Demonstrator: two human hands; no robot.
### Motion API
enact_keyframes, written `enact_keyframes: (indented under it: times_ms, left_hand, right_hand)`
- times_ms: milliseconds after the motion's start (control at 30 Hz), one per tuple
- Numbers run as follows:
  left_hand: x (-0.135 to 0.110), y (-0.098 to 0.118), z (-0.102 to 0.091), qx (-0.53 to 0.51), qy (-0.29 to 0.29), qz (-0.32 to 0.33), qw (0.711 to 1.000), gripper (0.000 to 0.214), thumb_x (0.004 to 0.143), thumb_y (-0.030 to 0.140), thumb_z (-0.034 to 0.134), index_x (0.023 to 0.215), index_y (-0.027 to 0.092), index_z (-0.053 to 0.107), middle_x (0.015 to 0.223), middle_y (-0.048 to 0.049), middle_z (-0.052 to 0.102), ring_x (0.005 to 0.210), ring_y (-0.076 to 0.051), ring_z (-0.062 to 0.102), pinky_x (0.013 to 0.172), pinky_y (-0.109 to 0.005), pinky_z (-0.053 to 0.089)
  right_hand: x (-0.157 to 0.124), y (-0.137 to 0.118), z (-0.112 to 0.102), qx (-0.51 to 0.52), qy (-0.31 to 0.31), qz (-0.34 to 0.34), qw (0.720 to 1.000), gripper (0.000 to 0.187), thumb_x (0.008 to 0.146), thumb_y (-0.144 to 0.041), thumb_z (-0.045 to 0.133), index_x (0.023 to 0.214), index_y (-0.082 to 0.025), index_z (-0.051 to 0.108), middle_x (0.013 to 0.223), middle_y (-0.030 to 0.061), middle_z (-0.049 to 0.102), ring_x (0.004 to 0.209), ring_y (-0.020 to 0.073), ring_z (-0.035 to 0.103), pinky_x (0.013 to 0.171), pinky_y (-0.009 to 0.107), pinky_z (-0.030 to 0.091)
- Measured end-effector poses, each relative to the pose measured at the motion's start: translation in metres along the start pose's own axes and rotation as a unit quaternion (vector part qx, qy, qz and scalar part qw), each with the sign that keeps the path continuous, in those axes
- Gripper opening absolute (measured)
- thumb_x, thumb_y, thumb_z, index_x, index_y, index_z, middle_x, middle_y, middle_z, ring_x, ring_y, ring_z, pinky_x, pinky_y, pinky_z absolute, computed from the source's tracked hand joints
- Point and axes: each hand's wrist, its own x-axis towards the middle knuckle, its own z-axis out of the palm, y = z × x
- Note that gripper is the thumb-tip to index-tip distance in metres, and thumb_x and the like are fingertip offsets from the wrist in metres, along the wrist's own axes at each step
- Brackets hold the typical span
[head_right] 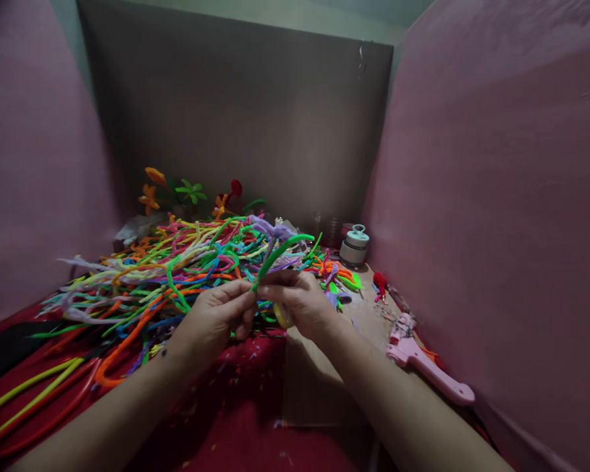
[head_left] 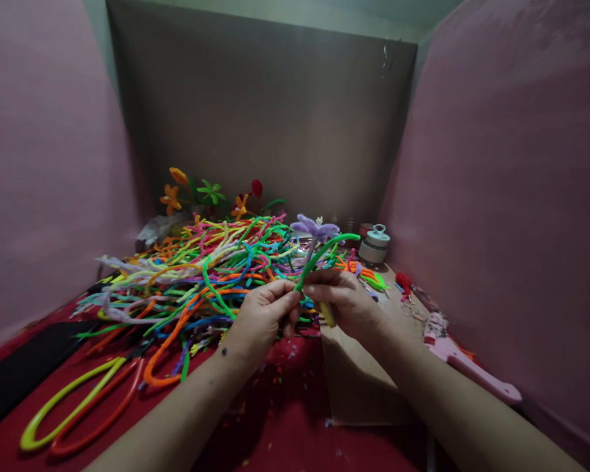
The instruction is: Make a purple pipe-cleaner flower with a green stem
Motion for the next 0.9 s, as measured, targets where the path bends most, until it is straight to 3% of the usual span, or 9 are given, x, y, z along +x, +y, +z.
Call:
enact_keyframes:
  times_ms: [233,367,433,500,633,733,900]
  left_hand:
    - [-0.002,-0.003,-0.003,-0.178,-0.104,-0.060,0.977,0.014,0.077,0.027,0.060,0.074,0.014,0.055,0.047,0.0065,0.046,0.032,-0.001,0.032,0.036,-0.014,0.025]
    - [-0.001,-0.001,-0.005,-0.199,-0.165,-0.084,0.962,0.017,0.079,0.030,0.057,0.074,0.014,0.055,0.045,0.0077,0.042,0.030,-0.001,0.026,0.035,-0.016,0.026]
    - [0.000,0.001,-0.005,-0.116,-0.131,-0.058,0.983,0.021,0.080,0.033,0.055,0.071,0.014,0.055,0.048,0.0050,0.047,0.033,-0.003,0.035,0.037,-0.017,0.029]
    - [-0.001,0.002,-0.002,0.006,-0.056,-0.007,0.998,0.019,0.079,0.033,0.055,0.074,0.015,0.057,0.055,0.0019,0.054,0.041,-0.007,0.046,0.042,-0.019,0.035]
    - [-0.005,0.000,0.004,0.170,0.062,0.099,0.978,0.011,0.075,0.028,0.058,0.073,0.018,0.061,0.058,0.0029,0.053,0.050,-0.009,0.047,0.049,-0.020,0.036]
    - [-0.006,-0.001,0.006,0.154,0.062,0.090,0.982,0.019,0.077,0.028,0.054,0.062,0.017,0.056,0.047,0.0047,0.047,0.042,-0.008,0.043,0.044,-0.020,0.032]
    - [-0.001,0.000,0.002,-0.036,-0.012,-0.009,0.999,0.022,0.076,0.032,0.058,0.064,0.016,0.050,0.045,0.0056,0.048,0.034,-0.005,0.038,0.037,-0.018,0.026]
  right_hand:
    - [-0.001,-0.001,0.003,0.074,-0.019,0.080,0.994,0.018,0.054,-0.017,0.073,0.071,-0.015,0.070,0.056,-0.0014,0.062,0.048,0.0086,0.054,0.049,0.020,0.041]
    - [-0.002,0.002,0.005,0.085,-0.003,0.055,0.995,0.013,0.052,-0.015,0.073,0.064,-0.015,0.068,0.055,-0.0010,0.062,0.047,0.0094,0.054,0.048,0.021,0.042]
    - [-0.001,0.004,0.006,0.084,0.036,0.028,0.995,0.013,0.050,-0.014,0.073,0.062,-0.015,0.068,0.054,-0.0010,0.062,0.048,0.0101,0.054,0.048,0.022,0.042]
    - [-0.001,0.005,0.006,0.073,0.073,0.006,0.995,0.013,0.050,-0.014,0.074,0.062,-0.015,0.068,0.054,-0.0015,0.062,0.048,0.0105,0.054,0.049,0.023,0.043]
    - [-0.002,0.008,0.010,0.025,0.097,-0.039,0.994,0.010,0.052,-0.019,0.075,0.060,-0.016,0.068,0.052,-0.0025,0.060,0.049,0.0102,0.053,0.051,0.023,0.042]
    - [-0.005,0.007,0.014,0.004,0.074,-0.039,0.996,0.015,0.055,-0.026,0.075,0.065,-0.016,0.070,0.052,-0.0017,0.059,0.048,0.0109,0.052,0.049,0.025,0.042]
    - [-0.005,0.003,0.012,0.001,0.034,-0.030,0.999,0.013,0.056,-0.022,0.074,0.066,-0.015,0.070,0.052,-0.0024,0.059,0.048,0.0094,0.049,0.049,0.023,0.038]
